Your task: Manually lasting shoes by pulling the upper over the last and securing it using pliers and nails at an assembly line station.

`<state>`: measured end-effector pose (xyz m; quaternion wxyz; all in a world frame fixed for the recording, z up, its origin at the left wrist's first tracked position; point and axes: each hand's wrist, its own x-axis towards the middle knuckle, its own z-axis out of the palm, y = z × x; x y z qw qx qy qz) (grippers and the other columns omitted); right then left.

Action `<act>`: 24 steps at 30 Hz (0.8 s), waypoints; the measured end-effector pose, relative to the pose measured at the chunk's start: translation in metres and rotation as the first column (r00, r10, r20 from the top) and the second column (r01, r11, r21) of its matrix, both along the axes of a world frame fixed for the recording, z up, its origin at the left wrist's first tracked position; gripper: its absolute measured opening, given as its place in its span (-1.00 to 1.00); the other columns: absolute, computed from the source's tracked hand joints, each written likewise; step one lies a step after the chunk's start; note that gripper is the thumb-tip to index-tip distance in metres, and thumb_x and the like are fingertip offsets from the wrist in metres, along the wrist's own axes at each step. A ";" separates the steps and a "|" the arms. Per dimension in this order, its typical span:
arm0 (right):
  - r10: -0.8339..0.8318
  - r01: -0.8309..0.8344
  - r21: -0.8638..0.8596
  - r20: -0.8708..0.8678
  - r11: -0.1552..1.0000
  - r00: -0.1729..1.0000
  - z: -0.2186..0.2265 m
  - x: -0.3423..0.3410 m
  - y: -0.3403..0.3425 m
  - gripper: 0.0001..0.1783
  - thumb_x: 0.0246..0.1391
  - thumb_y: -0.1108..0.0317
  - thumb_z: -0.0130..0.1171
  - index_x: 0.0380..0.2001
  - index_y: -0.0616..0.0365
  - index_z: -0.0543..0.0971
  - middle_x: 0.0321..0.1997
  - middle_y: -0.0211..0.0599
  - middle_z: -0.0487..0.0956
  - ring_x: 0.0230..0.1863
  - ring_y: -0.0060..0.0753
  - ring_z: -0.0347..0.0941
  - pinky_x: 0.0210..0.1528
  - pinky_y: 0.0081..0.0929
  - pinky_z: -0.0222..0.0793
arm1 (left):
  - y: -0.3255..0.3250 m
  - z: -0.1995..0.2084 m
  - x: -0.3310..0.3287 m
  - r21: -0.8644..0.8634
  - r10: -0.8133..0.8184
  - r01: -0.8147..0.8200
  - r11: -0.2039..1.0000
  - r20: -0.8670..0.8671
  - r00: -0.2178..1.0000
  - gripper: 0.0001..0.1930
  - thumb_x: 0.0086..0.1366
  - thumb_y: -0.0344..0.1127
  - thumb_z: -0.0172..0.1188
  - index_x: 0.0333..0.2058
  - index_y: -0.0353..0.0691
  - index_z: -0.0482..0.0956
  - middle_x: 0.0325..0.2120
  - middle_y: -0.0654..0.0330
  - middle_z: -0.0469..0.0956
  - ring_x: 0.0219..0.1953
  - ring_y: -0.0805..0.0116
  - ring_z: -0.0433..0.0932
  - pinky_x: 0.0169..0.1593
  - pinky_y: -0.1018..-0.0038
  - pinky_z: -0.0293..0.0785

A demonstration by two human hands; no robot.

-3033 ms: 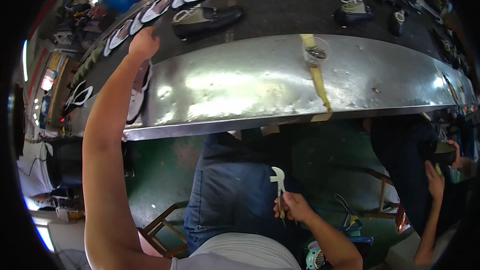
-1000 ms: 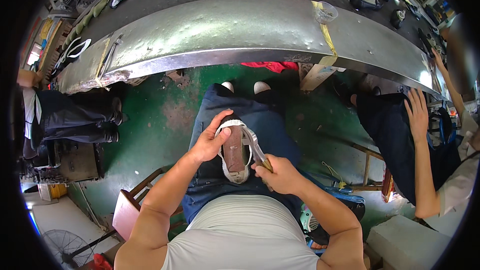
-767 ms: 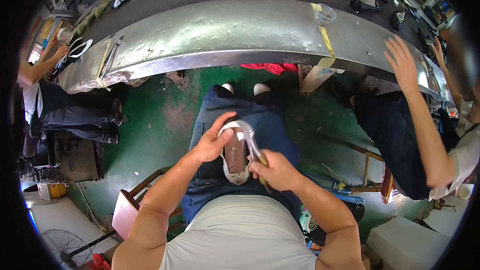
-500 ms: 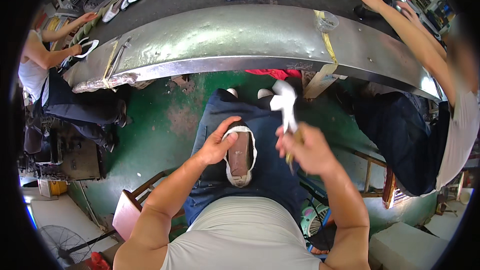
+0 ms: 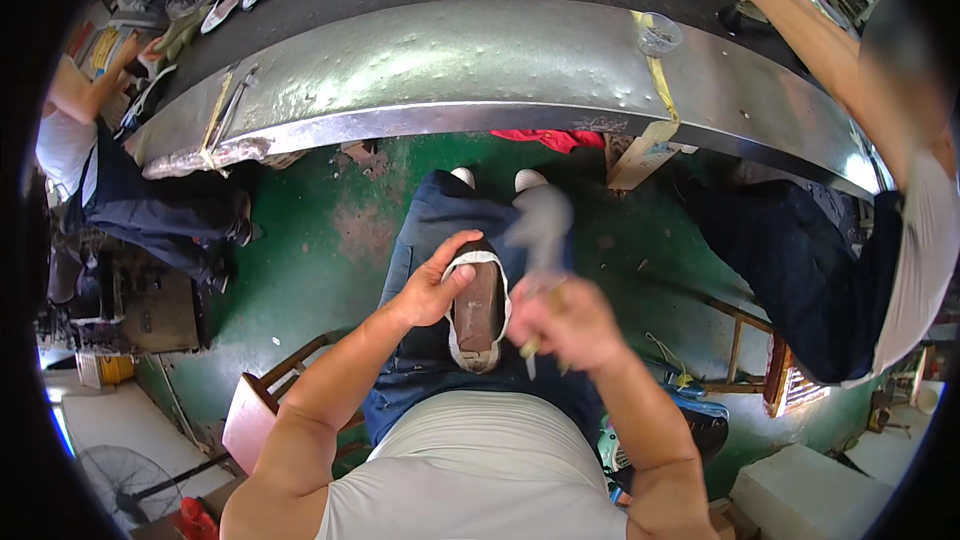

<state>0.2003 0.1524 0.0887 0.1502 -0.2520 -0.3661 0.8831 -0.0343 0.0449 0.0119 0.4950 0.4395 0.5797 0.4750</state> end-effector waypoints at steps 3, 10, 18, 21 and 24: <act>-0.551 0.555 -0.018 -0.145 0.832 0.822 0.066 0.006 0.057 -0.78 0.30 0.29 0.11 -0.14 0.23 0.50 -0.49 -0.32 0.53 -0.57 -0.62 0.35 -0.59 -0.60 0.22 | -0.009 0.004 0.002 -0.010 0.059 -0.059 0.998 0.047 0.997 -0.49 0.47 -0.20 0.08 0.33 -0.09 0.25 0.21 0.14 0.33 0.24 0.35 0.30 0.32 0.40 0.21; 0.262 -0.457 0.338 0.488 0.823 0.833 -0.005 0.019 -0.007 -0.71 0.26 0.32 0.16 -0.05 0.29 0.50 -0.39 -0.33 0.60 -0.54 -0.60 0.53 -0.52 -0.54 0.45 | -0.004 0.003 -0.003 -0.087 0.114 -0.095 0.992 0.247 0.962 -0.47 0.49 -0.14 0.07 0.35 -0.07 0.21 0.15 0.22 0.39 0.17 0.43 0.33 0.28 0.43 0.24; 0.169 -0.470 0.525 0.521 0.710 0.837 -0.021 0.002 -0.019 -0.76 0.24 0.33 0.16 -0.12 0.26 0.50 -0.39 -0.29 0.58 -0.49 -0.52 0.53 -0.39 -0.48 0.47 | -0.001 0.010 0.001 -0.052 -0.010 0.012 0.999 0.041 0.999 -0.44 0.50 -0.06 0.01 0.36 -0.11 0.17 0.29 0.06 0.23 0.32 0.25 0.23 0.36 0.35 0.14; 0.196 -0.323 0.288 0.393 0.901 0.898 -0.011 0.005 -0.006 -0.76 0.23 0.33 0.18 -0.13 0.24 0.49 -0.37 -0.30 0.57 -0.45 -0.54 0.49 -0.42 -0.50 0.41 | 0.001 0.011 0.000 -0.057 -0.031 0.034 0.998 0.044 0.999 -0.44 0.50 -0.08 0.01 0.36 -0.14 0.18 0.29 0.04 0.23 0.34 0.22 0.21 0.38 0.35 0.13; -0.411 0.394 -0.117 -0.217 0.911 0.885 0.019 -0.002 0.037 -0.68 0.27 0.16 0.21 -0.18 0.22 0.47 -0.45 -0.44 0.44 -0.46 -0.57 0.41 -0.48 -0.68 0.29 | -0.003 0.002 0.006 0.001 -0.027 0.027 1.000 -0.067 0.997 -0.45 0.50 -0.12 0.01 0.36 -0.16 0.18 0.28 0.04 0.25 0.32 0.24 0.24 0.37 0.36 0.13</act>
